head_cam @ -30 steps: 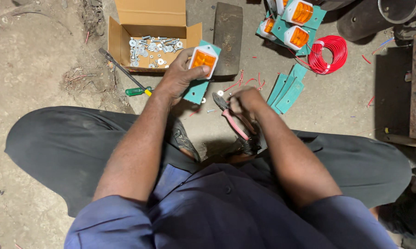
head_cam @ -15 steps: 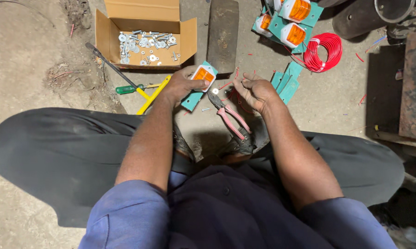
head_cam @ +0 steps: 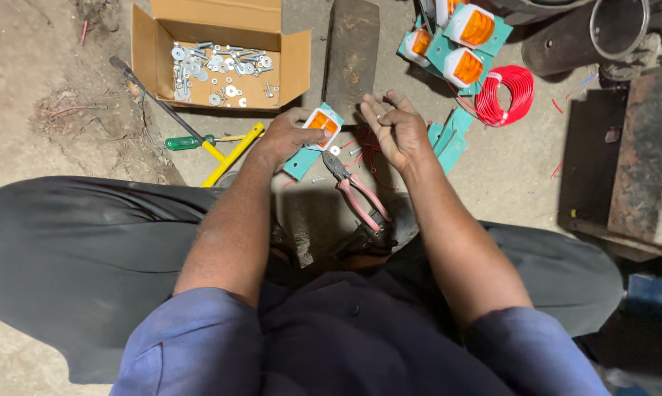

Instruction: The person assembles small electrical components by attaching orange indicator lights to green metal brackets. They use a screwdriver to tighten screws and pliers to cut and strip red wires, then connect the wires to the components.

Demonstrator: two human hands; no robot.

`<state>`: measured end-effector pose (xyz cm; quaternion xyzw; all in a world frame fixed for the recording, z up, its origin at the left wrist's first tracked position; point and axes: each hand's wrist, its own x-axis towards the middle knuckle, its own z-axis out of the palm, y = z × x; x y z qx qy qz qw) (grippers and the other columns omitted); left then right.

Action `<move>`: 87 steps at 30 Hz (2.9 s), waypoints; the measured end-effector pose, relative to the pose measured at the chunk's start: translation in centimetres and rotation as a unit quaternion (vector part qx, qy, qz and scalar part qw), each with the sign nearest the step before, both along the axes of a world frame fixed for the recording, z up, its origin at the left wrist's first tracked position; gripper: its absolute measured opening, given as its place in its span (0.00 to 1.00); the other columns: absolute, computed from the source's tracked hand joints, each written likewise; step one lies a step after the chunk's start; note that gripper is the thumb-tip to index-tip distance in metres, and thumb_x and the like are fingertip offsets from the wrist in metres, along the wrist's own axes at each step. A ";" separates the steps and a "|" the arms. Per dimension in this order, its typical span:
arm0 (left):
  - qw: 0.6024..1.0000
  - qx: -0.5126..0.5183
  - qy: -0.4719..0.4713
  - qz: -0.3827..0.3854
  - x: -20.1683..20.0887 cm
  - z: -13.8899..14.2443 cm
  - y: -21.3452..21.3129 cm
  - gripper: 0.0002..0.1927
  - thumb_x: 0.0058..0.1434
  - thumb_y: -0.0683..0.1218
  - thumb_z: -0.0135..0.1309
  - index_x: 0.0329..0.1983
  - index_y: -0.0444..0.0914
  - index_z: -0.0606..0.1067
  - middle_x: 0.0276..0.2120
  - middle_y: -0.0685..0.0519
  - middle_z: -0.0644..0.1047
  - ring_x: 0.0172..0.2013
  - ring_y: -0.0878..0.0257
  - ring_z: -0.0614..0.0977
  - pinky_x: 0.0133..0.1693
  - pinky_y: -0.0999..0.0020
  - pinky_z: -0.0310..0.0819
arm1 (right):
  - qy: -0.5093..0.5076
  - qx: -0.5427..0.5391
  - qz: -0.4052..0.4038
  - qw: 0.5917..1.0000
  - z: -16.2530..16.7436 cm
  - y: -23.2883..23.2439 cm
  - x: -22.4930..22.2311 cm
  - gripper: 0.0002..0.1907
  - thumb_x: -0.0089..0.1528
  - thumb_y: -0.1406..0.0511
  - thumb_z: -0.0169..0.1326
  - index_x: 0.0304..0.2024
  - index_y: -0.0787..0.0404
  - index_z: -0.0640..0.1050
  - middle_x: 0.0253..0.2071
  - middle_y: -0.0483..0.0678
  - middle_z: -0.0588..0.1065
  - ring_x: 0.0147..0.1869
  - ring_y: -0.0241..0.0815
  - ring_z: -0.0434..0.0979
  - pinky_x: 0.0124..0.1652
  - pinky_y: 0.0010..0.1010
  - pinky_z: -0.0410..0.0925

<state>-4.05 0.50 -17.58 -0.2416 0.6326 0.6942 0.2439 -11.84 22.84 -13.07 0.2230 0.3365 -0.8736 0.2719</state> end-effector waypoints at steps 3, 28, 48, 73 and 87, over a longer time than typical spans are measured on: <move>0.998 0.038 0.038 0.010 -0.2 -0.3 -0.2 0.29 0.47 0.45 0.71 0.53 0.32 0.77 0.41 0.47 0.84 0.41 0.62 0.85 0.45 0.71 0.78 | 0.001 -0.024 -0.033 0.999 -0.9 -2.1 -1.1 0.24 0.52 0.88 0.38 0.46 0.67 0.69 0.53 0.61 0.68 0.68 0.62 0.71 0.66 0.52 0.64; 0.998 -0.008 0.067 -0.015 -0.5 -2.2 -0.7 0.24 0.49 0.45 0.71 0.48 0.31 0.82 0.38 0.49 0.85 0.37 0.66 0.85 0.43 0.70 0.79 | 0.383 0.678 0.231 0.583 -2.5 -3.7 -1.2 0.10 0.53 0.67 0.68 0.31 0.65 0.81 0.33 0.57 0.78 0.38 0.54 0.79 0.41 0.42 0.71; 0.997 -0.027 0.070 -0.018 -0.4 -0.9 -0.4 0.23 0.49 0.44 0.71 0.47 0.32 0.81 0.38 0.48 0.84 0.36 0.65 0.85 0.41 0.70 0.79 | 0.378 0.652 0.206 0.624 -3.1 -1.8 0.0 0.09 0.61 0.67 0.63 0.37 0.67 0.78 0.34 0.56 0.79 0.38 0.50 0.80 0.40 0.40 0.72; 0.995 0.031 0.091 0.006 -0.8 0.2 -0.6 0.25 0.47 0.41 0.71 0.50 0.31 0.79 0.39 0.48 0.84 0.37 0.64 0.85 0.40 0.69 0.82 | 0.250 0.411 0.365 0.797 -0.8 -4.7 -1.0 0.07 0.66 0.71 0.55 0.42 0.70 0.82 0.30 0.45 0.79 0.29 0.31 0.73 0.32 0.24 0.69; 0.997 0.027 0.068 -0.010 -0.7 0.8 -1.1 0.21 0.50 0.45 0.71 0.46 0.34 0.83 0.33 0.50 0.85 0.32 0.67 0.85 0.34 0.70 0.80 | 0.294 0.469 0.314 0.772 -2.4 -5.3 -0.6 0.05 0.62 0.70 0.61 0.39 0.68 0.82 0.30 0.45 0.80 0.28 0.31 0.74 0.30 0.24 0.69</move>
